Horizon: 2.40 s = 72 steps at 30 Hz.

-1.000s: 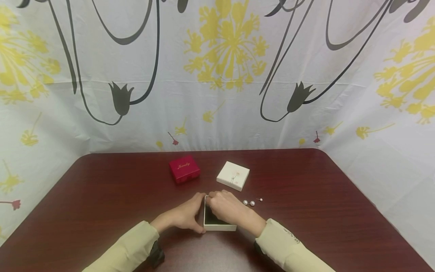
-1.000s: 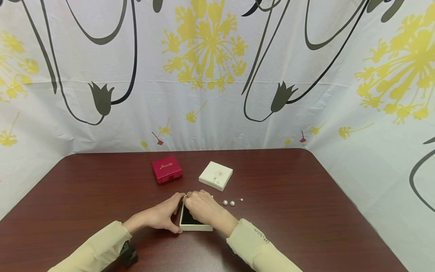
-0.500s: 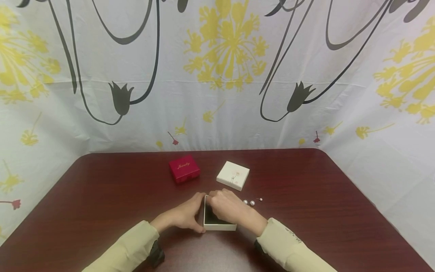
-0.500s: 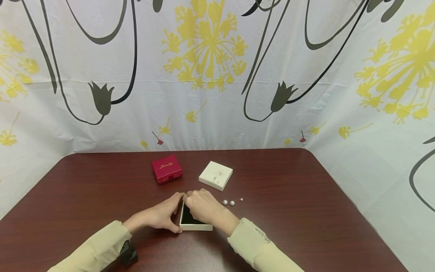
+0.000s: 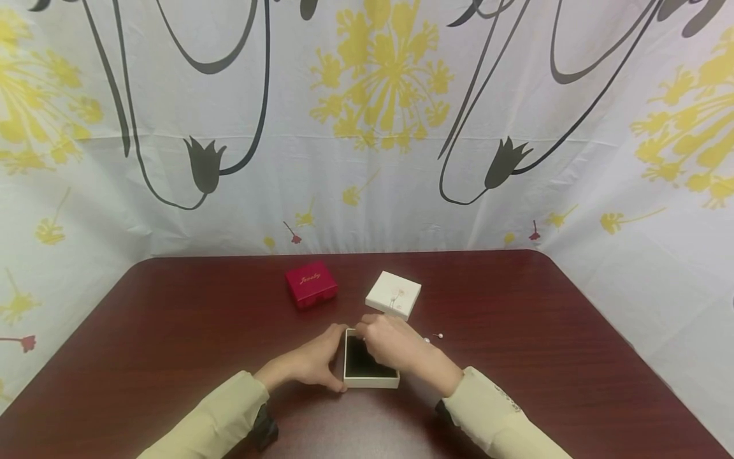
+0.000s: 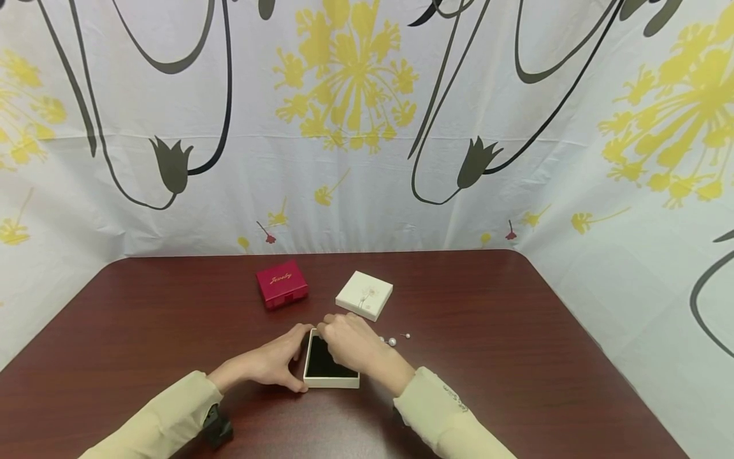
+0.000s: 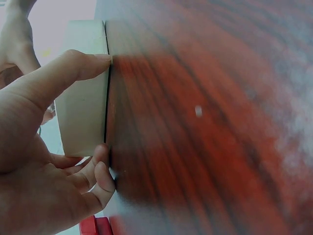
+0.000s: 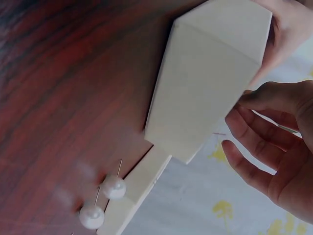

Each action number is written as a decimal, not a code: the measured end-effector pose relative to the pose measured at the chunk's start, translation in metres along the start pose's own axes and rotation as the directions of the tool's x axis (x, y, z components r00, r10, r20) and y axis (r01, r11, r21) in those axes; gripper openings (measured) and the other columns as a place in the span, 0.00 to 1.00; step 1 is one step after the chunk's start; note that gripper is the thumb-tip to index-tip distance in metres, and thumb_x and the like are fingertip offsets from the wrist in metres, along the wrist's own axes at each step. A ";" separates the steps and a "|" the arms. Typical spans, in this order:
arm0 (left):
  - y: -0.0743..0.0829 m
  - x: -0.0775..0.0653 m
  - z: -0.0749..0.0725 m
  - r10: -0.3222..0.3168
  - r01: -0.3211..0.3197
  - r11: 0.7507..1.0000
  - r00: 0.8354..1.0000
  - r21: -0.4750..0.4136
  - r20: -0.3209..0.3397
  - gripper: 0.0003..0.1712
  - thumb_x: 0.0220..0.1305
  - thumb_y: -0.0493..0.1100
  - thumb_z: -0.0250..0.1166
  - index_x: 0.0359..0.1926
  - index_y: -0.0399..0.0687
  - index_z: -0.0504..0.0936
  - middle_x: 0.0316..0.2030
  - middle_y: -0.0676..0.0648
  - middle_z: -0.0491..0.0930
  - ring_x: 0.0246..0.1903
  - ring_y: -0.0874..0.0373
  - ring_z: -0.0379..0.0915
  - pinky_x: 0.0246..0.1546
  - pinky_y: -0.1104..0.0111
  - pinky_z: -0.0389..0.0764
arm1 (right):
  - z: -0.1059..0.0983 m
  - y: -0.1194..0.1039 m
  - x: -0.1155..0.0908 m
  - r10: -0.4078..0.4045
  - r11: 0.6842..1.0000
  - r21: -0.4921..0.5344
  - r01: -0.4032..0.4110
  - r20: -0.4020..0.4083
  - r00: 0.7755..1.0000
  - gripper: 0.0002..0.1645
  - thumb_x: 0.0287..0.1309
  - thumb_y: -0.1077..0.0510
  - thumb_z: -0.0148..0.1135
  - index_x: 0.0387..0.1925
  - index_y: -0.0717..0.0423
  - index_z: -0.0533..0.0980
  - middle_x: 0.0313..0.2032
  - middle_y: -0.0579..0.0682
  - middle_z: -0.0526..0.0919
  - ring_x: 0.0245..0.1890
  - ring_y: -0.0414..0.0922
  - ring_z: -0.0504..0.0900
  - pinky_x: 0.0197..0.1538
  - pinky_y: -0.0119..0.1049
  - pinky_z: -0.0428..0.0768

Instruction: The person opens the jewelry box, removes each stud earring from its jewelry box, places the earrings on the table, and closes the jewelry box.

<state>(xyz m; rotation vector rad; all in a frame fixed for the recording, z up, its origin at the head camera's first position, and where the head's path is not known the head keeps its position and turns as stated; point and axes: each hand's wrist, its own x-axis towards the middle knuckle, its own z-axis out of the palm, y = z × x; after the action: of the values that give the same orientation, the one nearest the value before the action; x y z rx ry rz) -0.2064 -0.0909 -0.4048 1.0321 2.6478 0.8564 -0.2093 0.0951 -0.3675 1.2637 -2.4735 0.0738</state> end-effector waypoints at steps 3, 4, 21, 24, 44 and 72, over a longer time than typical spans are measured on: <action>-0.001 0.000 0.001 -0.013 0.013 1.000 1.000 -0.007 0.006 0.49 0.32 0.44 0.74 0.55 0.32 0.57 0.45 0.45 0.63 0.45 0.55 0.63 0.50 0.63 0.68 | -0.003 0.003 -0.002 -0.001 1.000 0.009 0.002 -0.017 1.000 0.07 0.39 0.68 0.59 0.19 0.53 0.74 0.20 0.43 0.71 0.18 0.38 0.70 0.21 0.28 0.70; -0.001 0.000 0.000 -0.019 0.019 1.000 1.000 -0.010 0.009 0.50 0.33 0.44 0.74 0.55 0.32 0.57 0.45 0.45 0.63 0.45 0.55 0.63 0.50 0.63 0.68 | -0.003 0.004 -0.003 -0.001 1.000 0.014 0.001 -0.022 1.000 0.07 0.39 0.68 0.59 0.19 0.53 0.74 0.20 0.43 0.72 0.19 0.38 0.71 0.22 0.28 0.70; 0.000 0.000 0.001 -0.025 0.025 1.000 1.000 -0.014 0.005 0.52 0.32 0.42 0.75 0.57 0.30 0.55 0.45 0.45 0.63 0.45 0.55 0.63 0.50 0.62 0.68 | -0.021 0.023 -0.019 0.103 0.989 0.107 -0.100 -0.031 0.994 0.08 0.42 0.69 0.57 0.27 0.57 0.77 0.25 0.45 0.77 0.22 0.39 0.75 0.24 0.30 0.73; 0.000 0.000 0.001 -0.031 0.031 0.999 0.999 -0.017 0.008 0.53 0.32 0.42 0.75 0.57 0.29 0.54 0.45 0.45 0.63 0.45 0.55 0.63 0.50 0.62 0.68 | -0.023 0.027 -0.022 0.115 0.988 0.112 -0.110 -0.032 0.993 0.08 0.42 0.69 0.58 0.28 0.57 0.77 0.26 0.46 0.77 0.22 0.40 0.76 0.23 0.31 0.73; 0.001 0.000 0.000 -0.039 0.039 0.999 0.999 -0.028 0.022 0.51 0.33 0.42 0.74 0.57 0.32 0.55 0.44 0.46 0.62 0.44 0.56 0.62 0.48 0.64 0.69 | -0.021 0.044 -0.043 0.180 0.975 0.136 -0.173 -0.045 0.983 0.07 0.42 0.69 0.59 0.21 0.55 0.72 0.20 0.41 0.73 0.18 0.35 0.69 0.21 0.26 0.68; 0.000 0.000 0.000 -0.041 0.041 0.999 0.999 -0.018 0.022 0.52 0.33 0.43 0.74 0.57 0.31 0.55 0.44 0.46 0.62 0.42 0.56 0.62 0.45 0.66 0.70 | -0.018 0.065 -0.070 0.237 0.967 0.097 -0.237 0.006 0.971 0.10 0.36 0.70 0.63 0.20 0.54 0.73 0.20 0.42 0.75 0.19 0.37 0.72 0.20 0.28 0.69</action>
<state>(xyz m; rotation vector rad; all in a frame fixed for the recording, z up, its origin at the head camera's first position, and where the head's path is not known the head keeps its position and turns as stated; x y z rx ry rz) -0.2060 -0.0909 -0.4051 0.9736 2.6287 0.8554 -0.2180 0.1922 -0.3666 0.9952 -2.6327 0.2608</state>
